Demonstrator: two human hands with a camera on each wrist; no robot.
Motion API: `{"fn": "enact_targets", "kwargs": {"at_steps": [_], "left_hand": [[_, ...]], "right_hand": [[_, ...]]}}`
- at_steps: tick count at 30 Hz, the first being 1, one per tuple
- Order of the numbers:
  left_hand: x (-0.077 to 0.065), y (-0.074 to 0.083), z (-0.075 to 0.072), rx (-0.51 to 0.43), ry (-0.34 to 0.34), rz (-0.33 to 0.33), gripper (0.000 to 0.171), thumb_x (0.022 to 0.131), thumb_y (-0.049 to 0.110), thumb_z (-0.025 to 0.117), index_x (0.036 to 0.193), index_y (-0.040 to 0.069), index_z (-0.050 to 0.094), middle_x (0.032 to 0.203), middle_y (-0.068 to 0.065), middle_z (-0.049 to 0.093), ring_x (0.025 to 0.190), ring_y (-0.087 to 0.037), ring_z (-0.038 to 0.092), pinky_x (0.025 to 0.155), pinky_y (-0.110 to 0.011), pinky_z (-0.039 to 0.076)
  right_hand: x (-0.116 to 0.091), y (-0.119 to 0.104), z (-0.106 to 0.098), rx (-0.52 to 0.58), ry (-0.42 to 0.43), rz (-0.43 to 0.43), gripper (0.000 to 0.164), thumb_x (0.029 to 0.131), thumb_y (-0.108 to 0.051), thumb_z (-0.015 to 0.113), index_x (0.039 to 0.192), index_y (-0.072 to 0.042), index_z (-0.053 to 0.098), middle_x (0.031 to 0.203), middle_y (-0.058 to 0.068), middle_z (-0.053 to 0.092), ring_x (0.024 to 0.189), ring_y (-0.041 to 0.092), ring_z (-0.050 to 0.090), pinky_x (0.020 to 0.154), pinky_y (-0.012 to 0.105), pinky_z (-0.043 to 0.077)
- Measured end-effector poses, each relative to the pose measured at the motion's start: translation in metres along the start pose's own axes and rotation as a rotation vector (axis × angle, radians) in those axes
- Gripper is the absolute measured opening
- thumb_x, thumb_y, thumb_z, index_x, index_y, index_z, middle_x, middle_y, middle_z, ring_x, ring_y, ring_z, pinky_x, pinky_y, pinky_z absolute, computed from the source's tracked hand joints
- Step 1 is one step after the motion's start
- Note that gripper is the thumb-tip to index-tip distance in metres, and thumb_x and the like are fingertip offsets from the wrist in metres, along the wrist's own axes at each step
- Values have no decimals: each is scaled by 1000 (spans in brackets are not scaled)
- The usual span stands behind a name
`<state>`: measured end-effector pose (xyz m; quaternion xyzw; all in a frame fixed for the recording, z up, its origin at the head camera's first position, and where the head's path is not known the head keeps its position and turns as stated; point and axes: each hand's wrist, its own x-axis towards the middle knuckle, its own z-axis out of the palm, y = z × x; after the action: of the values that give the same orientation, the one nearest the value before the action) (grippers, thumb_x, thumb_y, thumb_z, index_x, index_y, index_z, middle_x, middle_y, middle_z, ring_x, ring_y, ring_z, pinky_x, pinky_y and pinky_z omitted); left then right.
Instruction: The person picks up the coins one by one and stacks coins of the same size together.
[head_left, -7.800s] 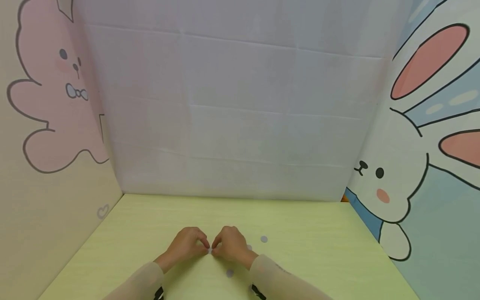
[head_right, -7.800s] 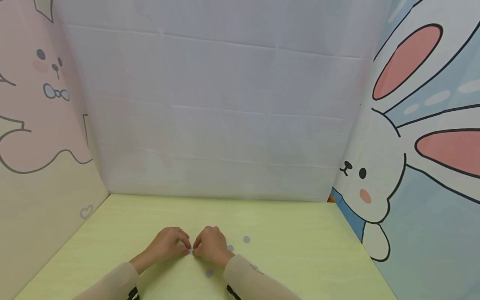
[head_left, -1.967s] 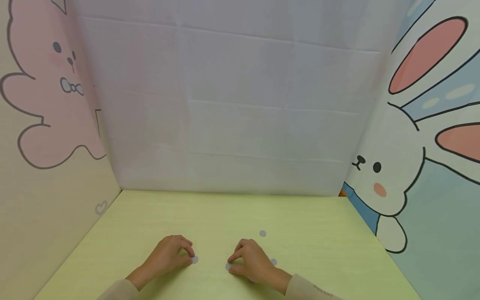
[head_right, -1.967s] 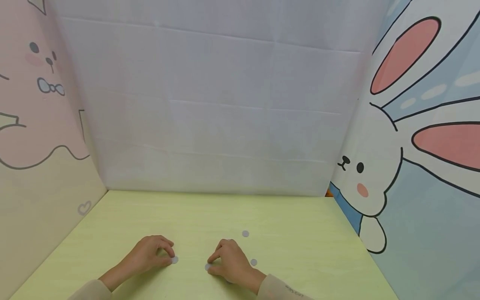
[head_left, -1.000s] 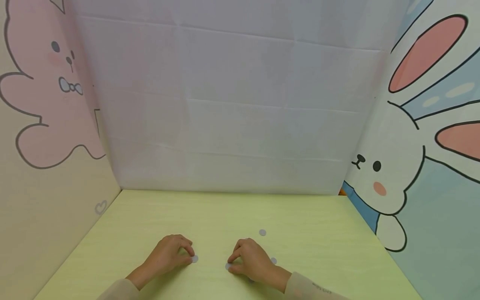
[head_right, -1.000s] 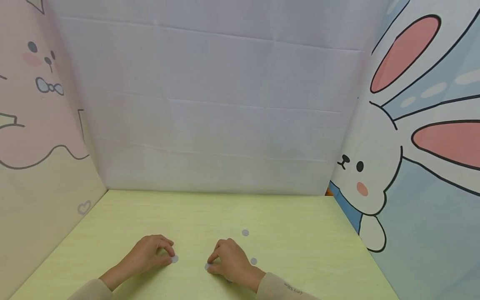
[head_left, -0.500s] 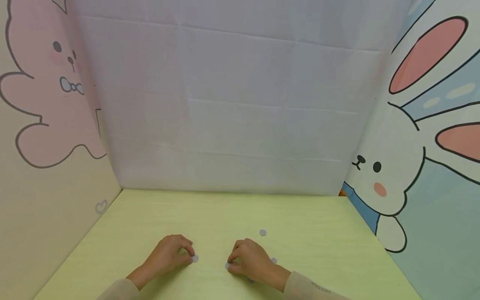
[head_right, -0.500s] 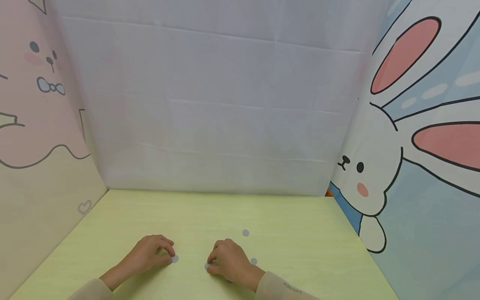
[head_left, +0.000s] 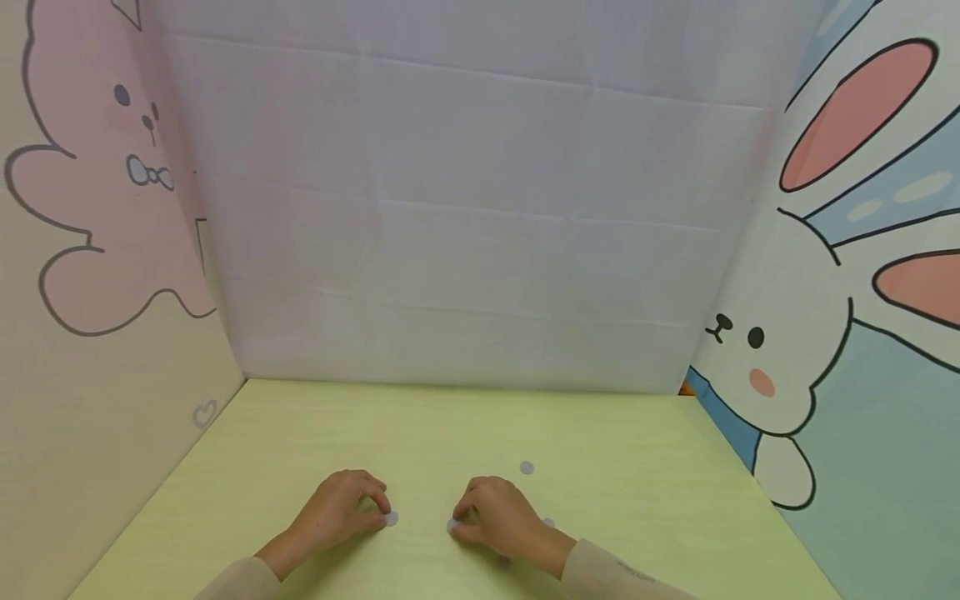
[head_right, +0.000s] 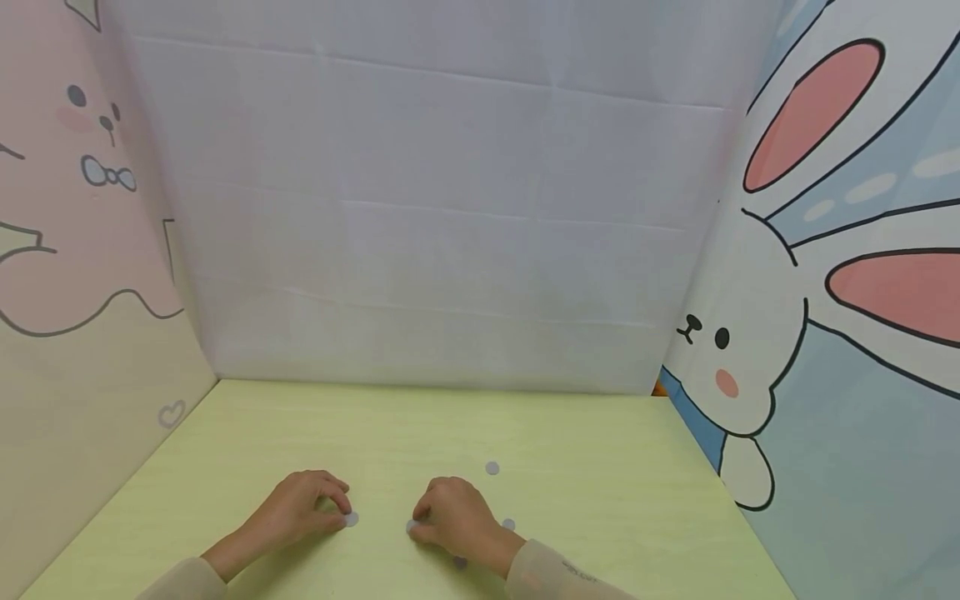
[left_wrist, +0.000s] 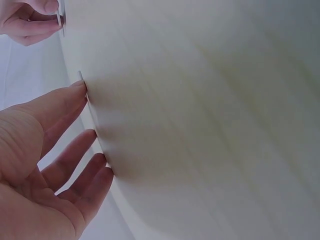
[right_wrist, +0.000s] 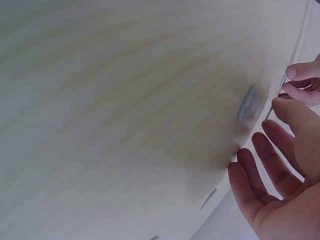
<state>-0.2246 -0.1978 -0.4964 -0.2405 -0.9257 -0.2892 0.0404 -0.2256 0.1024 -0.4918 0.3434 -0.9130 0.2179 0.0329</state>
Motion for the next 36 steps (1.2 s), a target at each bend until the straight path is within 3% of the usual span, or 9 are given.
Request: {"fn": "enact_targets", "kwargs": {"at_steps": [7,36], "left_hand": [[1,0,1,22,12,42,13,80,25,93,84,28,81,107,1,79,103,-31,72,97,-63,55],[-1,0,0,18,12,22,13,80,24,93,84,26,80,109,-3,79,103,-32,72,94,-60,57]], "right_hand": [[6,-5,3,26,-4,28,13,92,-31,86,93,-18,86,89,-13,75,82,-2,62,79,18,54],[30,-20,15,22,45,17,11,91,-28,87,93,-17,86,86,-12,74,77,-1,61,73,14,48]]}}
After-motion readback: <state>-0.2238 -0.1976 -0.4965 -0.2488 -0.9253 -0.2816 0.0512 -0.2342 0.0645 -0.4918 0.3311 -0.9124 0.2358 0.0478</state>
